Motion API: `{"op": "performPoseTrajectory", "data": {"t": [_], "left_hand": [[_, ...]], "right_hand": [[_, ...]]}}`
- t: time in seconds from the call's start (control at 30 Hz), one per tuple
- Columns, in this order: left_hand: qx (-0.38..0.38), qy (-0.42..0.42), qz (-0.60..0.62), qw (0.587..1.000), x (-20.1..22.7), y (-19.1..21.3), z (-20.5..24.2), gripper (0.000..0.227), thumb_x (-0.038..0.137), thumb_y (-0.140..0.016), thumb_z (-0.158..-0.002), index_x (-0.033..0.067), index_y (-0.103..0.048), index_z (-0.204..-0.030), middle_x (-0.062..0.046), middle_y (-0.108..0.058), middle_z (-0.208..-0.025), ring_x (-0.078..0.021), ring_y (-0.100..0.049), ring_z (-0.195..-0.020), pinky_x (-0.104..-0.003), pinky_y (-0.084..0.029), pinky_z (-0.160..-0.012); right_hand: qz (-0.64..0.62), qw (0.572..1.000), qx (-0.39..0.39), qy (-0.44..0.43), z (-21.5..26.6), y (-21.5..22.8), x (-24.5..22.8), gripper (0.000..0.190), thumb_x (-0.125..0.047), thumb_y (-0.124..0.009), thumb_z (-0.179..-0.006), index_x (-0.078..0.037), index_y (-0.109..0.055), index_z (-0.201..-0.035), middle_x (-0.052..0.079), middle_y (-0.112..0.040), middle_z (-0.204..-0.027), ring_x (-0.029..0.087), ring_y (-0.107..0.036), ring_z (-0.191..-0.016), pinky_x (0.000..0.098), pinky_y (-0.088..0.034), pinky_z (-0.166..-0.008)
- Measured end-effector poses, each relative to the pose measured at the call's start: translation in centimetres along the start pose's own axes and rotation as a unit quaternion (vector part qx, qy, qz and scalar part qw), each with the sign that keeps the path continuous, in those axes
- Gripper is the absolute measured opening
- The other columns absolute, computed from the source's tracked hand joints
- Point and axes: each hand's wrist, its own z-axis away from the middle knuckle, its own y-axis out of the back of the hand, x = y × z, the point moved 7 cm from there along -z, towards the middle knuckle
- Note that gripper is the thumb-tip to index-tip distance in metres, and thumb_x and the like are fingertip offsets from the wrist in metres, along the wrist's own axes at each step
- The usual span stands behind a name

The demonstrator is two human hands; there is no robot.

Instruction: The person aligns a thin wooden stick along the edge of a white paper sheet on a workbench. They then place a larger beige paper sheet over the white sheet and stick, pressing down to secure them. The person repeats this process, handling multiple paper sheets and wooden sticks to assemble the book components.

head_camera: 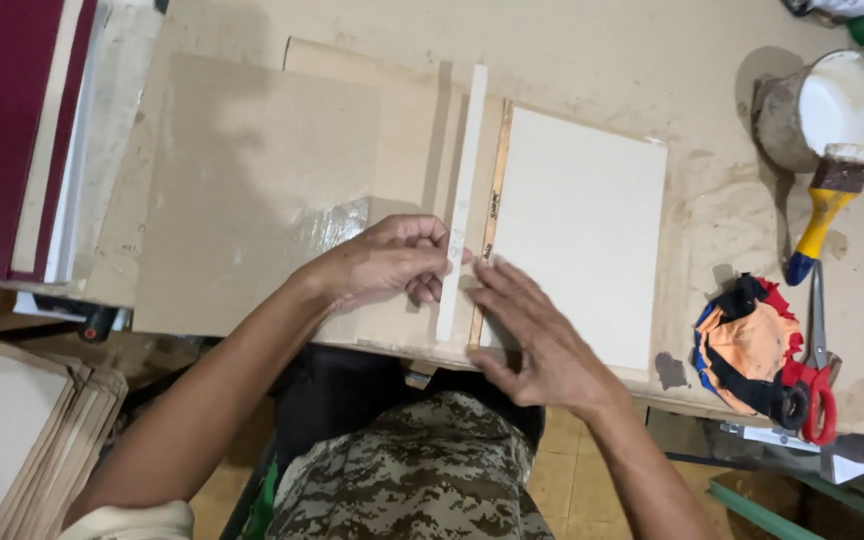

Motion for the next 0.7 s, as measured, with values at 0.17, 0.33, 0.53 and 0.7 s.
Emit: {"op": "performPoseTrajectory", "data": {"t": [0.17, 0.33, 0.53, 0.7], "left_hand": [[-0.002, -0.001, 0.006, 1.000, 0.5, -0.1, 0.0, 0.016, 0.001, -0.061, -0.093, -0.0067, -0.058, -0.107, -0.010, -0.059, -0.083, -0.0177, -0.071, -0.070, -0.022, -0.065, -0.060], [0.000, -0.001, 0.007, 1.000, 0.3, -0.1, 0.0, 0.017, 0.001, -0.061, -0.091, -0.0067, -0.058, -0.106, -0.009, -0.057, -0.082, -0.0165, -0.071, -0.069, -0.021, -0.065, -0.061], [0.000, 0.005, -0.015, 1.000, 0.8, -0.6, 0.3, 0.018, 0.002, -0.059, -0.091, -0.0066, -0.057, -0.107, -0.007, -0.054, -0.084, -0.0158, -0.070, -0.072, -0.021, -0.065, -0.062], [0.005, 0.018, -0.034, 0.999, -0.7, -0.1, -0.8, 0.021, 0.004, -0.064, -0.091, -0.0074, -0.059, -0.108, -0.011, -0.059, -0.084, -0.0203, -0.072, -0.072, -0.026, -0.067, -0.063]], "right_hand": [[0.016, 1.000, 0.024, -0.003, 0.5, 0.3, 0.3, 0.066, -0.022, -0.084, -0.078, -0.008, -0.061, -0.137, 0.021, -0.048, -0.156, 0.045, -0.034, -0.149, 0.0606, -0.027, -0.122], [0.052, 0.998, 0.041, 0.009, 0.5, -0.4, 0.7, 0.057, -0.028, -0.080, -0.083, -0.012, -0.063, -0.135, 0.018, -0.052, -0.153, 0.043, -0.037, -0.148, 0.0584, -0.028, -0.121], [0.091, 0.994, 0.066, -0.004, 0.1, -0.5, 0.6, 0.055, -0.039, -0.077, -0.084, -0.014, -0.065, -0.132, 0.016, -0.054, -0.152, 0.042, -0.040, -0.147, 0.0580, -0.027, -0.120], [0.173, 0.984, 0.052, 0.003, -0.1, -0.3, 0.5, 0.060, -0.046, -0.069, -0.078, -0.023, -0.066, -0.134, 0.010, -0.053, -0.154, 0.041, -0.043, -0.145, 0.0540, -0.032, -0.112]]}}
